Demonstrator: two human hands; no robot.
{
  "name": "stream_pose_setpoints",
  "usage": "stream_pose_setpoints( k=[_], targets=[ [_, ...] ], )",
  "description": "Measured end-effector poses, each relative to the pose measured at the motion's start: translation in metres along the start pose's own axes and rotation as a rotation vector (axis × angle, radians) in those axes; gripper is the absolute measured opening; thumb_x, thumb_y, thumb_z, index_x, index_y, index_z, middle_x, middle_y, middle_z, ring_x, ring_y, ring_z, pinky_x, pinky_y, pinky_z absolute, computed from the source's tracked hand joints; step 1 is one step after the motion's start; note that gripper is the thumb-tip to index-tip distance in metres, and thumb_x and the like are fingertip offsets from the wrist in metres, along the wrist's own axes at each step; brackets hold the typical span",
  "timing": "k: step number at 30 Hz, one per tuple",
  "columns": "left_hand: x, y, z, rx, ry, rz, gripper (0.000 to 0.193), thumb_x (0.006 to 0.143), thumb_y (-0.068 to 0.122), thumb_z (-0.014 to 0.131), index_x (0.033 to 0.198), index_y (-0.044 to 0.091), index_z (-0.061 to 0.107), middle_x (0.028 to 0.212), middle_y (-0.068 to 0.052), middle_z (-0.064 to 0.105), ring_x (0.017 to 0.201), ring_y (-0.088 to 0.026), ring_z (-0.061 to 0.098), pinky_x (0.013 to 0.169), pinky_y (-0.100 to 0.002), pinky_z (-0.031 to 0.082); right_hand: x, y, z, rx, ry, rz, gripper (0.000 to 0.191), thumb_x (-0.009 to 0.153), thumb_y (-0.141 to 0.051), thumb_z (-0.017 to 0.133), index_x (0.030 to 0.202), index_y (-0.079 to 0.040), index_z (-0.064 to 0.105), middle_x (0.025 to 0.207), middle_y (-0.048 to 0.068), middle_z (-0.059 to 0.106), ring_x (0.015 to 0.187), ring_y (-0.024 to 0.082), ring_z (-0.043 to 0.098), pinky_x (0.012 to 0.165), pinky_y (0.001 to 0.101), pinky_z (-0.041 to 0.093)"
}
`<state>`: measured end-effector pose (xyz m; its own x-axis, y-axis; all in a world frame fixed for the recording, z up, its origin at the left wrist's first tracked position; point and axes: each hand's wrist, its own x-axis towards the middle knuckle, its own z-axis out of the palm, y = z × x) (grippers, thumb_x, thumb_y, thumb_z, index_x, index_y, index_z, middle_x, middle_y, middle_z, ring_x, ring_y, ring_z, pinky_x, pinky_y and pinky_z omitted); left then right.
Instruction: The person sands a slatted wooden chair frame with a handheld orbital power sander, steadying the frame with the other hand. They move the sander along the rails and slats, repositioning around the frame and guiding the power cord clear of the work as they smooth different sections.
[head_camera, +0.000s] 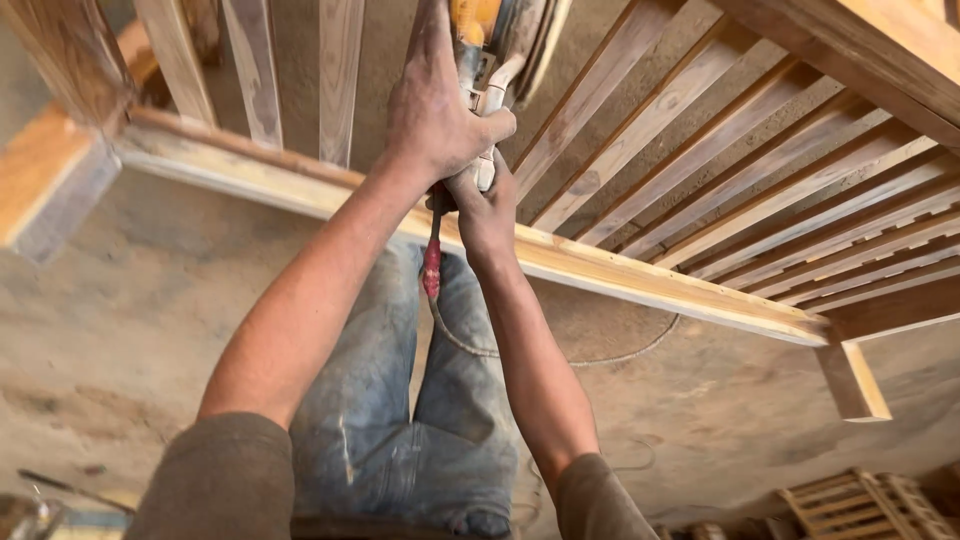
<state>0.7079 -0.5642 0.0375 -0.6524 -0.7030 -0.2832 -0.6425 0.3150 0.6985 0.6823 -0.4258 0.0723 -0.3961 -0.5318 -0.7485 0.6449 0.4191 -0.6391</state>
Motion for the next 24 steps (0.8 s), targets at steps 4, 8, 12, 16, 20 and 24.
stream_pose_setpoints(
  k=[4, 8, 12, 16, 20, 24],
  targets=[
    [0.005, 0.027, -0.009, -0.074, -0.113, -0.147, 0.123, 0.072, 0.029, 0.085, 0.160, -0.005, 0.006, 0.161, -0.032, 0.031, 0.146, -0.043, 0.043, 0.118, -0.044, 0.043, 0.000, -0.027, 0.001, 0.052, 0.045, -0.008, 0.031, 0.101, -0.021, 0.064, 0.118, 0.005, 0.059, 0.085, 0.008, 0.070, 0.070, 0.015, 0.069, 0.063, 0.0299, 0.058],
    [-0.016, 0.035, -0.027, -0.091, -0.022, -0.135, 0.122, 0.075, 0.028, 0.086, 0.162, -0.005, 0.008, 0.160, -0.033, 0.037, 0.145, -0.043, 0.050, 0.124, -0.046, 0.045, -0.016, -0.025, 0.004, -0.025, -0.019, -0.047, 0.035, 0.098, -0.020, 0.067, 0.122, 0.003, 0.058, 0.091, 0.005, 0.070, 0.076, 0.014, 0.068, 0.068, 0.0284, 0.058],
    [-0.007, 0.023, -0.026, 0.046, -0.006, -0.128, 0.127, 0.072, 0.033, 0.090, 0.158, -0.008, 0.007, 0.157, -0.037, 0.034, 0.141, -0.045, 0.050, 0.115, -0.047, 0.045, -0.003, -0.015, 0.010, 0.040, -0.003, -0.038, 0.033, 0.100, -0.022, 0.068, 0.119, 0.003, 0.060, 0.090, 0.005, 0.069, 0.075, 0.013, 0.066, 0.067, 0.0276, 0.056],
    [0.031, 0.018, -0.002, 0.049, -0.066, -0.199, 0.129, 0.065, 0.037, 0.091, 0.154, -0.009, 0.010, 0.153, -0.036, 0.037, 0.138, -0.045, 0.048, 0.112, -0.044, 0.045, 0.024, -0.018, 0.008, 0.111, 0.083, 0.049, 0.030, 0.104, -0.028, 0.064, 0.110, 0.002, 0.064, 0.082, 0.004, 0.067, 0.066, 0.012, 0.062, 0.058, 0.0263, 0.048],
    [0.025, 0.009, 0.009, 0.031, -0.054, -0.187, 0.123, 0.071, 0.039, 0.092, 0.155, -0.005, 0.013, 0.159, -0.033, 0.035, 0.145, -0.043, 0.045, 0.120, -0.039, 0.044, 0.020, -0.013, 0.004, 0.147, 0.060, 0.081, 0.028, 0.101, -0.027, 0.062, 0.109, -0.001, 0.064, 0.083, 0.005, 0.070, 0.068, 0.015, 0.067, 0.061, 0.0290, 0.055],
    [0.019, -0.005, 0.014, 0.137, -0.128, -0.116, 0.132, 0.072, 0.040, 0.092, 0.154, -0.012, 0.002, 0.157, -0.039, 0.024, 0.148, -0.047, 0.033, 0.121, -0.042, 0.036, 0.020, 0.006, 0.005, 0.176, 0.069, 0.099, 0.027, 0.102, -0.025, 0.063, 0.114, 0.000, 0.062, 0.085, 0.004, 0.069, 0.070, 0.014, 0.065, 0.063, 0.0283, 0.054]
  ],
)
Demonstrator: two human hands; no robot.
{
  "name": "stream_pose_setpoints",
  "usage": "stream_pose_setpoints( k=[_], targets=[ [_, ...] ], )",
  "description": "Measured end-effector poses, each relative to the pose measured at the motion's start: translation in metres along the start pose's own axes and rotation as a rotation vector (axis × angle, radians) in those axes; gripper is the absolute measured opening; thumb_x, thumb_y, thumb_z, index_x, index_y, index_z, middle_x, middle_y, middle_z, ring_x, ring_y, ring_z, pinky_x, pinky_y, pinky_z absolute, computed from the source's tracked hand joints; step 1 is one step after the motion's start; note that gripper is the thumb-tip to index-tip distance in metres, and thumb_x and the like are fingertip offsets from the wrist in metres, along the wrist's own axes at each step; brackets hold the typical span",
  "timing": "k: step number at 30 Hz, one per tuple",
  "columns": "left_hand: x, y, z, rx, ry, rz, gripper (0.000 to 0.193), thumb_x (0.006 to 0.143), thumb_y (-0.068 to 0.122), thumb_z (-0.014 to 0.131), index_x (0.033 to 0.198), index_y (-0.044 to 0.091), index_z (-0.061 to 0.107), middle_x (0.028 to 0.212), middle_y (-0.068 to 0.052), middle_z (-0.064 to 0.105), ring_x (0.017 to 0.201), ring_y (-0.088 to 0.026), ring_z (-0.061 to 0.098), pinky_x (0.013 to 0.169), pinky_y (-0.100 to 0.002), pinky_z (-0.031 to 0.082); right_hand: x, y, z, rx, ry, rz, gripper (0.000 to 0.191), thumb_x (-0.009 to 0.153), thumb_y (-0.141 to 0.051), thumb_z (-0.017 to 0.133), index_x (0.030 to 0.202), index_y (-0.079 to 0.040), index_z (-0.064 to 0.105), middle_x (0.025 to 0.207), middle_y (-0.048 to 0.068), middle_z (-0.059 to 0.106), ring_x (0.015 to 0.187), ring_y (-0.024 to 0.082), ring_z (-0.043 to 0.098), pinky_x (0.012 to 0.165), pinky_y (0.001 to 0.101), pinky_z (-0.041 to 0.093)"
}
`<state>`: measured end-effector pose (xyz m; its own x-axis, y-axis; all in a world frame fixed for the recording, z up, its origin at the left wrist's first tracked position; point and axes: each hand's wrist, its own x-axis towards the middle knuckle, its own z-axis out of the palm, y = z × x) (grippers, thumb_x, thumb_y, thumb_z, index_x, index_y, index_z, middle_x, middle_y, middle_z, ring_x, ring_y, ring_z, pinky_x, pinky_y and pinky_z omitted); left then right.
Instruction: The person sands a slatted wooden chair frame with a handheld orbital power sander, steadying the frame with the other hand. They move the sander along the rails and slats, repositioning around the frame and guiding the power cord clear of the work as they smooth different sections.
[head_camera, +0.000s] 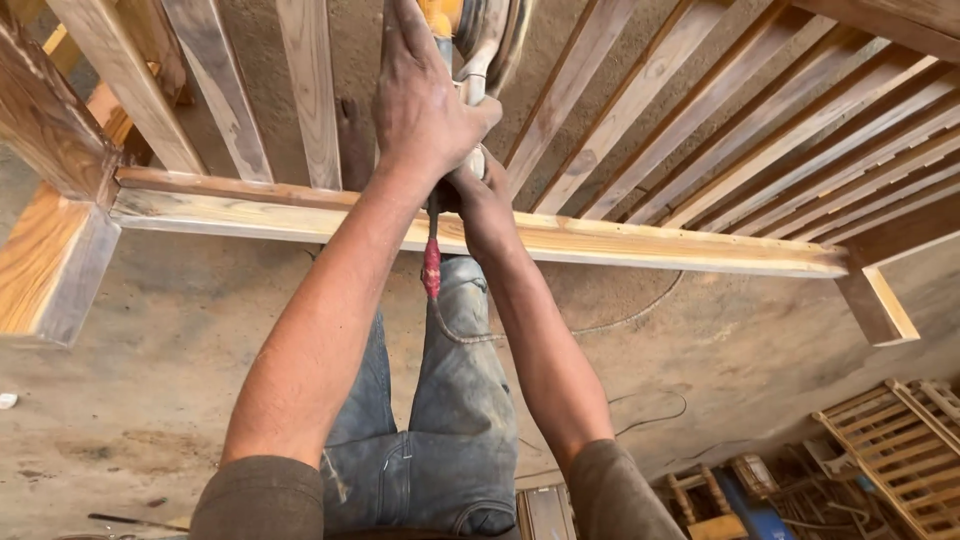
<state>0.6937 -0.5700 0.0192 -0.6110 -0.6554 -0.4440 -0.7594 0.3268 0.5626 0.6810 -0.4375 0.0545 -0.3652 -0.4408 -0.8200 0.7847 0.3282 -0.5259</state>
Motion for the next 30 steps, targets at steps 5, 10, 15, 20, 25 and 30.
stream_pose_setpoints(
  k=[5, 10, 15, 20, 25, 30],
  targets=[
    [-0.010, -0.006, 0.016, 0.068, -0.057, -0.034, 0.142, 0.068, 0.041, 0.095, 0.153, -0.013, -0.005, 0.159, -0.041, 0.015, 0.150, -0.048, 0.025, 0.127, -0.046, 0.021, -0.002, 0.029, -0.012, 0.015, 0.003, 0.056, 0.025, 0.102, -0.023, 0.062, 0.112, 0.000, 0.061, 0.080, 0.006, 0.067, 0.064, 0.014, 0.062, 0.056, 0.0276, 0.050],
    [-0.044, -0.016, 0.026, 0.086, -0.221, -0.220, 0.143, 0.063, 0.038, 0.095, 0.151, -0.011, -0.006, 0.159, -0.039, 0.011, 0.148, -0.048, 0.024, 0.125, -0.046, 0.018, -0.026, 0.077, -0.025, 0.105, 0.081, 0.198, 0.026, 0.099, -0.020, 0.060, 0.119, -0.004, 0.061, 0.090, 0.004, 0.070, 0.074, 0.012, 0.065, 0.066, 0.0274, 0.055],
    [-0.086, -0.035, 0.031, 0.019, -0.354, -0.370, 0.137, 0.067, 0.032, 0.092, 0.154, -0.011, -0.004, 0.159, -0.039, 0.016, 0.148, -0.046, 0.029, 0.126, -0.045, 0.021, -0.054, 0.128, -0.038, 0.129, 0.059, 0.252, 0.026, 0.105, -0.019, 0.061, 0.118, 0.003, 0.061, 0.096, 0.009, 0.068, 0.079, 0.017, 0.064, 0.069, 0.0331, 0.054],
    [-0.124, -0.061, 0.054, 0.015, -0.382, -0.427, 0.133, 0.067, 0.033, 0.091, 0.152, -0.012, -0.001, 0.158, -0.038, 0.018, 0.149, -0.045, 0.026, 0.124, -0.046, 0.019, -0.078, 0.167, -0.043, 0.216, 0.103, 0.358, 0.028, 0.104, -0.017, 0.059, 0.123, 0.003, 0.061, 0.109, 0.011, 0.069, 0.095, 0.019, 0.067, 0.084, 0.0354, 0.055],
    [-0.144, -0.083, 0.080, 0.024, -0.442, -0.476, 0.128, 0.070, 0.032, 0.088, 0.152, -0.014, 0.001, 0.158, -0.039, 0.019, 0.151, -0.044, 0.023, 0.125, -0.046, 0.017, -0.088, 0.186, -0.049, 0.270, 0.143, 0.373, 0.031, 0.105, -0.014, 0.060, 0.129, 0.006, 0.059, 0.122, 0.012, 0.068, 0.113, 0.021, 0.064, 0.102, 0.0370, 0.051],
    [-0.152, -0.093, 0.089, 0.030, -0.501, -0.534, 0.125, 0.071, 0.028, 0.086, 0.154, -0.014, 0.001, 0.159, -0.039, 0.017, 0.151, -0.045, 0.023, 0.124, -0.048, 0.019, -0.093, 0.193, -0.051, 0.240, 0.164, 0.424, 0.039, 0.105, -0.019, 0.061, 0.136, 0.004, 0.055, 0.129, 0.013, 0.065, 0.119, 0.022, 0.062, 0.107, 0.0385, 0.049]
  ],
)
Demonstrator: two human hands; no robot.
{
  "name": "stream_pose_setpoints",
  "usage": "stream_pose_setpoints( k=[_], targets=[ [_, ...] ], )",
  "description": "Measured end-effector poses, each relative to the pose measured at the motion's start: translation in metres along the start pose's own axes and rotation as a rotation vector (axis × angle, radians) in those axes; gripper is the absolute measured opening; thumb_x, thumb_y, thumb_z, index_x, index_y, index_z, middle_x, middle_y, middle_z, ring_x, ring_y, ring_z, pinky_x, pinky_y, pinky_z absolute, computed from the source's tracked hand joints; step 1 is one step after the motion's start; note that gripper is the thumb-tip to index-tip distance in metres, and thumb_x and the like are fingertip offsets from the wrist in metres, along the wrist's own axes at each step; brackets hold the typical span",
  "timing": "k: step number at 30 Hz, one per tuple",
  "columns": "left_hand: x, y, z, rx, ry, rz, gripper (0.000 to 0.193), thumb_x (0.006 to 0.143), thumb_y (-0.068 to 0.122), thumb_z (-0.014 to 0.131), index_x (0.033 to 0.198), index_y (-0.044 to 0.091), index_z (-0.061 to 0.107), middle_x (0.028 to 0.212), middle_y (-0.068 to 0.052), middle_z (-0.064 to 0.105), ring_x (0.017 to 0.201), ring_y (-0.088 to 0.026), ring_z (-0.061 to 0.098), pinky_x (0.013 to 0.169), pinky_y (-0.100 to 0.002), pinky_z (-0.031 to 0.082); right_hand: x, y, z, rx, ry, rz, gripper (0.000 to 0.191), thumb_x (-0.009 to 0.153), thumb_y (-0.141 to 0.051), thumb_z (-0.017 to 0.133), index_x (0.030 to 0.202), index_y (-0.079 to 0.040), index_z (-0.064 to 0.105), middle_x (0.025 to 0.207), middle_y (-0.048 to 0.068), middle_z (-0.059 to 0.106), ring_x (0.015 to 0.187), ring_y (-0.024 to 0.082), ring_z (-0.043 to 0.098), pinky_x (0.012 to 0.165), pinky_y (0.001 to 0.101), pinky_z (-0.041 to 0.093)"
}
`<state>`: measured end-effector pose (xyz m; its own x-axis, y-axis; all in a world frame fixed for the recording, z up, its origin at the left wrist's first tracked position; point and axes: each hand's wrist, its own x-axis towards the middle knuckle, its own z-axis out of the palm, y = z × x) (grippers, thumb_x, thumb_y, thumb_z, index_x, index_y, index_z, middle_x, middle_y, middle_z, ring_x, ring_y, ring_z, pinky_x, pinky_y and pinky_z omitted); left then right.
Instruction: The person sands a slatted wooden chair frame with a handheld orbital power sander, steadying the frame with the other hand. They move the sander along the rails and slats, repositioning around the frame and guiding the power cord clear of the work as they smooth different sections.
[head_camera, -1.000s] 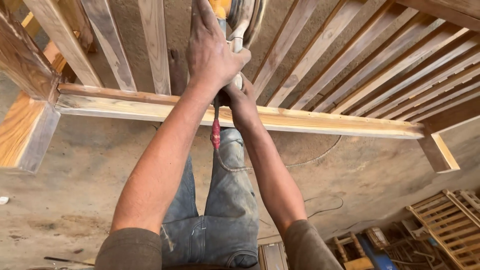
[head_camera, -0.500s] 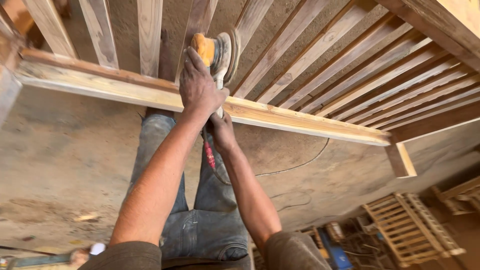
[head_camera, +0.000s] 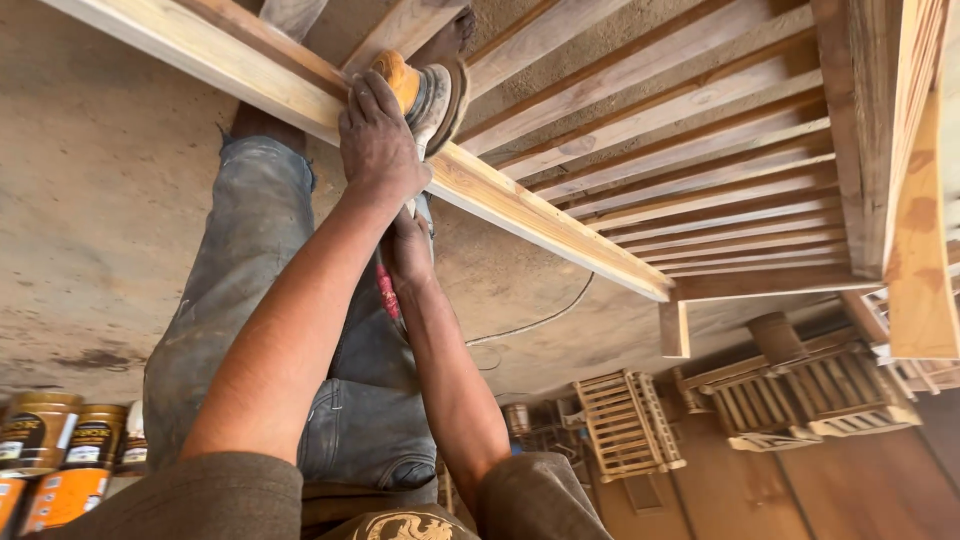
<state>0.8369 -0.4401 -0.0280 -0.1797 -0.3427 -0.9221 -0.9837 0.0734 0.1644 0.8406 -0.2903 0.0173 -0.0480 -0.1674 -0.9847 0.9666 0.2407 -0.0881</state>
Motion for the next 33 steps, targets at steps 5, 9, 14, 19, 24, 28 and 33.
stream_pose_setpoints(
  k=[5, 9, 14, 19, 24, 28, 33],
  targets=[
    [0.006, 0.003, -0.009, -0.025, -0.043, -0.028, 0.125, 0.072, 0.029, 0.086, 0.153, -0.015, 0.000, 0.157, -0.042, 0.017, 0.148, -0.050, 0.024, 0.121, -0.050, 0.020, 0.003, -0.004, -0.001, -0.068, -0.014, -0.016, 0.042, 0.105, -0.019, 0.061, 0.139, 0.004, 0.053, 0.132, 0.013, 0.064, 0.123, 0.023, 0.060, 0.109, 0.0391, 0.047],
    [0.002, 0.007, -0.022, -0.069, -0.063, -0.013, 0.126, 0.071, 0.033, 0.088, 0.151, -0.015, 0.004, 0.156, -0.041, 0.020, 0.147, -0.048, 0.027, 0.122, -0.050, 0.020, 0.000, -0.015, 0.000, -0.077, -0.023, -0.002, 0.044, 0.107, -0.025, 0.059, 0.137, 0.006, 0.054, 0.133, 0.014, 0.064, 0.123, 0.024, 0.061, 0.110, 0.0396, 0.047],
    [-0.043, 0.003, -0.054, -0.299, 0.185, 0.156, 0.117, 0.070, 0.025, 0.087, 0.156, -0.010, 0.016, 0.157, -0.034, 0.032, 0.146, -0.047, 0.038, 0.126, -0.049, 0.028, -0.032, -0.015, 0.026, -0.159, -0.048, -0.132, 0.043, 0.103, -0.024, 0.058, 0.137, 0.001, 0.054, 0.132, 0.012, 0.064, 0.121, 0.022, 0.061, 0.106, 0.0388, 0.049],
    [-0.076, 0.005, -0.114, -0.403, 0.413, 0.395, 0.123, 0.066, 0.023, 0.090, 0.154, -0.013, 0.012, 0.156, -0.040, 0.027, 0.146, -0.049, 0.033, 0.124, -0.052, 0.026, -0.065, -0.042, 0.074, -0.411, -0.147, -0.303, 0.038, 0.105, -0.011, 0.060, 0.137, 0.010, 0.057, 0.124, 0.014, 0.067, 0.109, 0.019, 0.062, 0.093, 0.0337, 0.051],
    [-0.041, 0.025, -0.173, -0.389, 0.504, 0.424, 0.131, 0.062, 0.026, 0.093, 0.156, -0.010, 0.008, 0.160, -0.037, 0.024, 0.151, -0.046, 0.031, 0.129, -0.050, 0.023, -0.040, -0.084, 0.140, -0.422, -0.179, -0.406, 0.041, 0.098, -0.012, 0.061, 0.135, 0.004, 0.055, 0.120, 0.008, 0.067, 0.108, 0.013, 0.062, 0.095, 0.0283, 0.052],
    [0.001, 0.043, -0.201, -0.338, 0.577, 0.540, 0.127, 0.068, 0.026, 0.092, 0.155, -0.010, 0.008, 0.159, -0.036, 0.026, 0.150, -0.046, 0.034, 0.128, -0.048, 0.024, -0.016, -0.114, 0.177, -0.516, -0.033, -0.419, 0.039, 0.093, -0.014, 0.064, 0.129, 0.002, 0.057, 0.101, 0.006, 0.068, 0.084, 0.012, 0.060, 0.073, 0.0272, 0.050],
    [0.007, 0.049, -0.219, -0.368, 0.559, 0.509, 0.123, 0.072, 0.023, 0.090, 0.157, -0.009, 0.007, 0.160, -0.036, 0.028, 0.148, -0.045, 0.038, 0.128, -0.046, 0.032, -0.013, -0.132, 0.195, -0.501, -0.077, -0.489, 0.027, 0.101, -0.018, 0.066, 0.118, 0.003, 0.059, 0.092, 0.003, 0.063, 0.078, 0.009, 0.054, 0.068, 0.0266, 0.046]
  ],
)
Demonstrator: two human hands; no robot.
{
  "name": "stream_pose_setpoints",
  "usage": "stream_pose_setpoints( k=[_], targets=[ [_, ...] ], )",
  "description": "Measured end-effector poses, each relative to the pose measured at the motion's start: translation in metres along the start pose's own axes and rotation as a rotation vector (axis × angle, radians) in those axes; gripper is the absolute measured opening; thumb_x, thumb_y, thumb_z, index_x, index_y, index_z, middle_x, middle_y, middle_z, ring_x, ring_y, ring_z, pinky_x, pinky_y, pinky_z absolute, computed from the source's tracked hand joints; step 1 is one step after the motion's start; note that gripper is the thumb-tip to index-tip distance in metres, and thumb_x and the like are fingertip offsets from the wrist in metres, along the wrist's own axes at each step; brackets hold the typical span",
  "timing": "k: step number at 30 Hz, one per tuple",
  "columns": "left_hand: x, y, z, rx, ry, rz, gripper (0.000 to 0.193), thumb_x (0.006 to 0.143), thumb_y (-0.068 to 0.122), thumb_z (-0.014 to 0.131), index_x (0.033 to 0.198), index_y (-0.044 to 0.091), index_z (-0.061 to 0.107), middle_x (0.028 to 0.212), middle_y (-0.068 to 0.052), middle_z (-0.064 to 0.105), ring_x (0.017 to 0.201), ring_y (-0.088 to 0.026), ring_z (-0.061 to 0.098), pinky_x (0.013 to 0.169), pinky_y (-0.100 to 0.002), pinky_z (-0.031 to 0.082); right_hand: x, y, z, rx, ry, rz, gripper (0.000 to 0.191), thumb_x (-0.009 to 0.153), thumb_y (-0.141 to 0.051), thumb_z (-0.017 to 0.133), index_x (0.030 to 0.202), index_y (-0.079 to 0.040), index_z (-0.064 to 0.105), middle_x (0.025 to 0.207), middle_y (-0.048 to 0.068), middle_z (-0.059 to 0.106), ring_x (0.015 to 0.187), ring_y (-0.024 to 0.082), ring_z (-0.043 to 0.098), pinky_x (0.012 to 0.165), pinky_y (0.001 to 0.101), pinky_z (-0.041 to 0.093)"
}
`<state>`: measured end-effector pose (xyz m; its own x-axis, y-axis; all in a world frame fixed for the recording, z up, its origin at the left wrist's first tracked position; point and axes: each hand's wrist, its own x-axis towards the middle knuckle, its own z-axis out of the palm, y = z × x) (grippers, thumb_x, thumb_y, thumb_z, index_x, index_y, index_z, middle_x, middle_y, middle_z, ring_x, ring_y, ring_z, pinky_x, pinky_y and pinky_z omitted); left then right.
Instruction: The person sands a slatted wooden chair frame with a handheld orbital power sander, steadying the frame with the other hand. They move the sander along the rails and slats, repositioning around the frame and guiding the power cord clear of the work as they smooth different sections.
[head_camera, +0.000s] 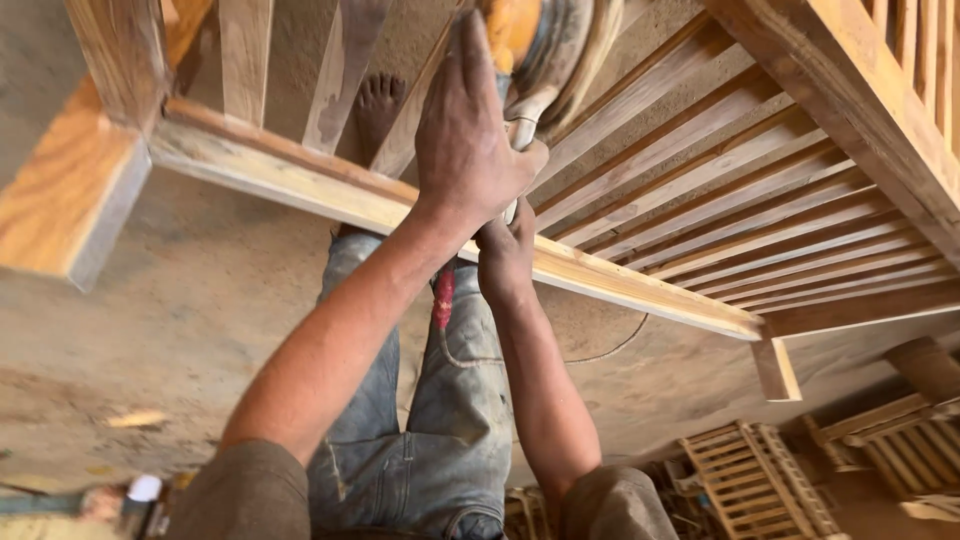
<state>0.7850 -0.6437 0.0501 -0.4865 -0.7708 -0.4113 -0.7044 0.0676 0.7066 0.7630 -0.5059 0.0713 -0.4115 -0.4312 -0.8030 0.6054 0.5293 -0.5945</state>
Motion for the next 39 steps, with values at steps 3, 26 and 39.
stream_pose_setpoints(
  k=[3, 26, 39],
  targets=[
    [0.012, 0.005, -0.002, 0.043, 0.044, 0.037, 0.123, 0.073, 0.022, 0.091, 0.157, -0.009, 0.007, 0.159, -0.036, 0.028, 0.149, -0.046, 0.037, 0.127, -0.049, 0.030, 0.010, -0.007, 0.002, 0.004, -0.020, -0.011, 0.026, 0.102, -0.020, 0.066, 0.115, 0.002, 0.061, 0.089, 0.003, 0.062, 0.076, 0.009, 0.053, 0.067, 0.0268, 0.044],
    [-0.017, -0.026, 0.035, 0.323, -0.179, -0.177, 0.126, 0.066, 0.025, 0.090, 0.152, -0.012, 0.006, 0.158, -0.038, 0.020, 0.148, -0.046, 0.030, 0.124, -0.048, 0.021, -0.004, 0.068, 0.001, 0.427, 0.017, 0.238, 0.040, 0.104, -0.014, 0.057, 0.139, 0.003, 0.054, 0.126, 0.012, 0.067, 0.114, 0.020, 0.065, 0.099, 0.0366, 0.053],
    [-0.104, -0.110, 0.041, 0.384, -0.401, -0.428, 0.120, 0.071, 0.024, 0.086, 0.152, -0.015, 0.006, 0.158, -0.040, 0.020, 0.149, -0.047, 0.028, 0.126, -0.048, 0.019, -0.061, 0.177, 0.008, 0.456, 0.069, 0.443, 0.031, 0.103, -0.011, 0.056, 0.129, 0.006, 0.059, 0.122, 0.014, 0.068, 0.111, 0.021, 0.065, 0.100, 0.0366, 0.053]
  ],
)
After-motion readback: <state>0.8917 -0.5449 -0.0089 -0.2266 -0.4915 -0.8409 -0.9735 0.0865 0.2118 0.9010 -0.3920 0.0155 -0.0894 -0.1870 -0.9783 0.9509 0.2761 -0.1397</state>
